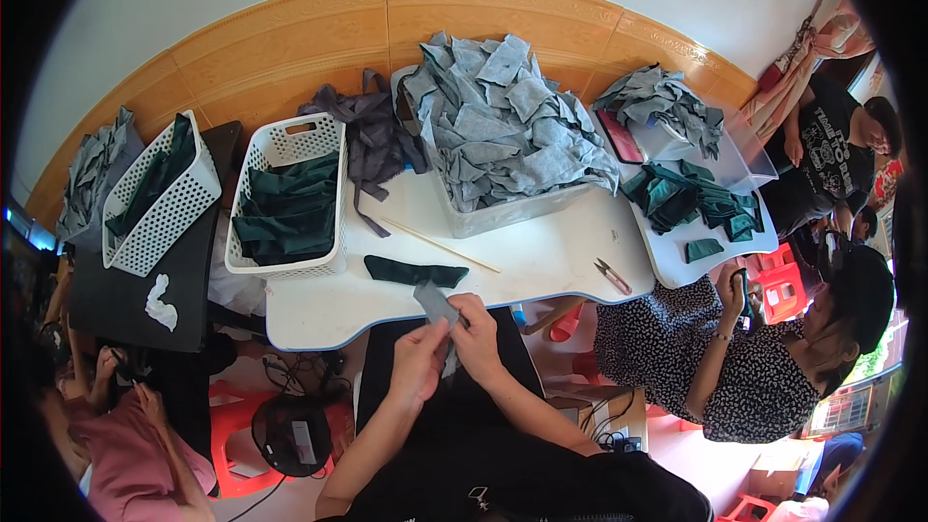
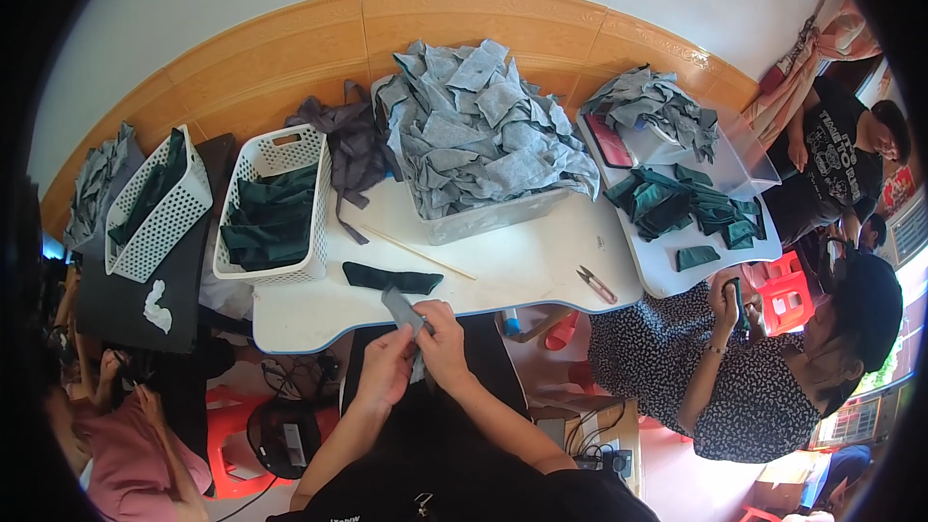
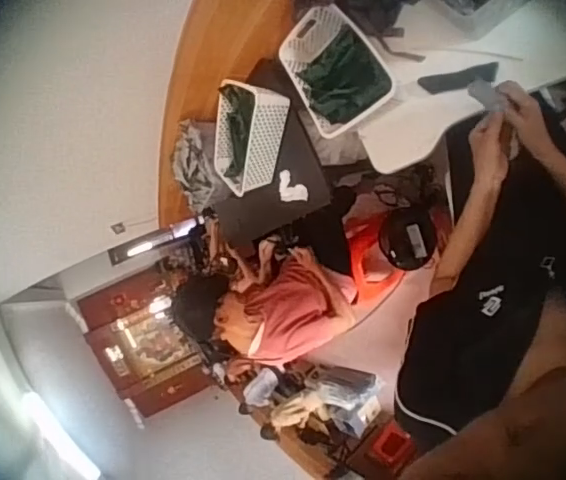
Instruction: The recorder uses a wooden stick to turn small green and grey fabric pieces inside out.
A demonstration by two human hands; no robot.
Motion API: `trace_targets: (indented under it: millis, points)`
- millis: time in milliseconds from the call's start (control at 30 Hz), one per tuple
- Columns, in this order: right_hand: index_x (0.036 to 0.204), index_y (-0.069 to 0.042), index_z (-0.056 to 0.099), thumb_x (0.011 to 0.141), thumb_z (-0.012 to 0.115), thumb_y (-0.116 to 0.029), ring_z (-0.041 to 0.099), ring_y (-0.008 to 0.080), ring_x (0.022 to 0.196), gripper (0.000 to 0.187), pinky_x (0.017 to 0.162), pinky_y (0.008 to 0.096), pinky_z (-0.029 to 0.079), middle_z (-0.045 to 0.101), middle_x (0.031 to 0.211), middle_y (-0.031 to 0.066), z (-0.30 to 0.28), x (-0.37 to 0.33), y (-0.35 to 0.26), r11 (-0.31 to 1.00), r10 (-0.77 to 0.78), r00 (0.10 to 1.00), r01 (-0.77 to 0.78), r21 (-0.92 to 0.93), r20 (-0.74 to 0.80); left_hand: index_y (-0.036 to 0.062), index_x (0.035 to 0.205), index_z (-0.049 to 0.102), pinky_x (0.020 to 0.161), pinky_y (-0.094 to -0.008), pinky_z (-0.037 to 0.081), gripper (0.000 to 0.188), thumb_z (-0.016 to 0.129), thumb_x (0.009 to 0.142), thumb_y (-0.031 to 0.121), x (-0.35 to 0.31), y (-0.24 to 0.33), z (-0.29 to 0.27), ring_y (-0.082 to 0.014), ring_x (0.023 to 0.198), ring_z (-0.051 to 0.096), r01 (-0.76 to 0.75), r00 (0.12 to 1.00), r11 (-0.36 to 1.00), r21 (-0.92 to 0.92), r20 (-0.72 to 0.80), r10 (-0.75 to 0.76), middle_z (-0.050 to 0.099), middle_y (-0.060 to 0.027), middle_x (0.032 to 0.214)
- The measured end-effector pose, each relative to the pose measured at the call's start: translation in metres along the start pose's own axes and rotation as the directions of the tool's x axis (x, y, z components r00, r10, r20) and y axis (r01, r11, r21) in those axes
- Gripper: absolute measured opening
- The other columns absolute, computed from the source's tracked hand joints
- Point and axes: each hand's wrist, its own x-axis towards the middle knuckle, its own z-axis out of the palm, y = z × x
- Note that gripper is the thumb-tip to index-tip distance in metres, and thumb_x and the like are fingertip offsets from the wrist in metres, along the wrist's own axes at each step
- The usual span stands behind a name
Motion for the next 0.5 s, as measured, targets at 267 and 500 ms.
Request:
trace_targets:
  millis: [267, 500]
  points:
    - [0.131, 0.001, 0.089, 0.117, 0.086, -0.003, 0.078, 0.0211, 0.116, 0.015, 0.105, 0.0369, 0.062, 0.081, 0.130, 0.0090, -0.007, -0.006, 0.016, 0.937, 0.346, 0.932, -0.350, 0.016, 0.109, 0.0081, 0.134, 0.091, 0.096, -0.0403, 0.074, 0.026, 0.087, 0.134, 0.034, 0.014, 0.005, 0.009, -0.0157, 0.110, 0.089, -0.061, 0.995, 0.971, 0.231, -0.066, 0.078, 0.095, -0.0054, 0.127]
    - [0.149, -0.002, 0.091, 0.121, 0.078, 0.001, 0.077, 0.0231, 0.139, 0.030, 0.123, 0.0371, 0.061, 0.077, 0.148, 0.0086, -0.014, -0.002, 0.033, 0.890, 0.296, 0.901, -0.381, 0.252, 0.317, 0.0020, 0.138, 0.093, 0.104, -0.0401, 0.074, 0.028, 0.090, 0.132, 0.029, 0.016, 0.008, 0.005, -0.0191, 0.116, 0.090, 0.087, 0.996, 0.980, 0.179, -0.010, -0.087, 0.095, -0.0115, 0.134]
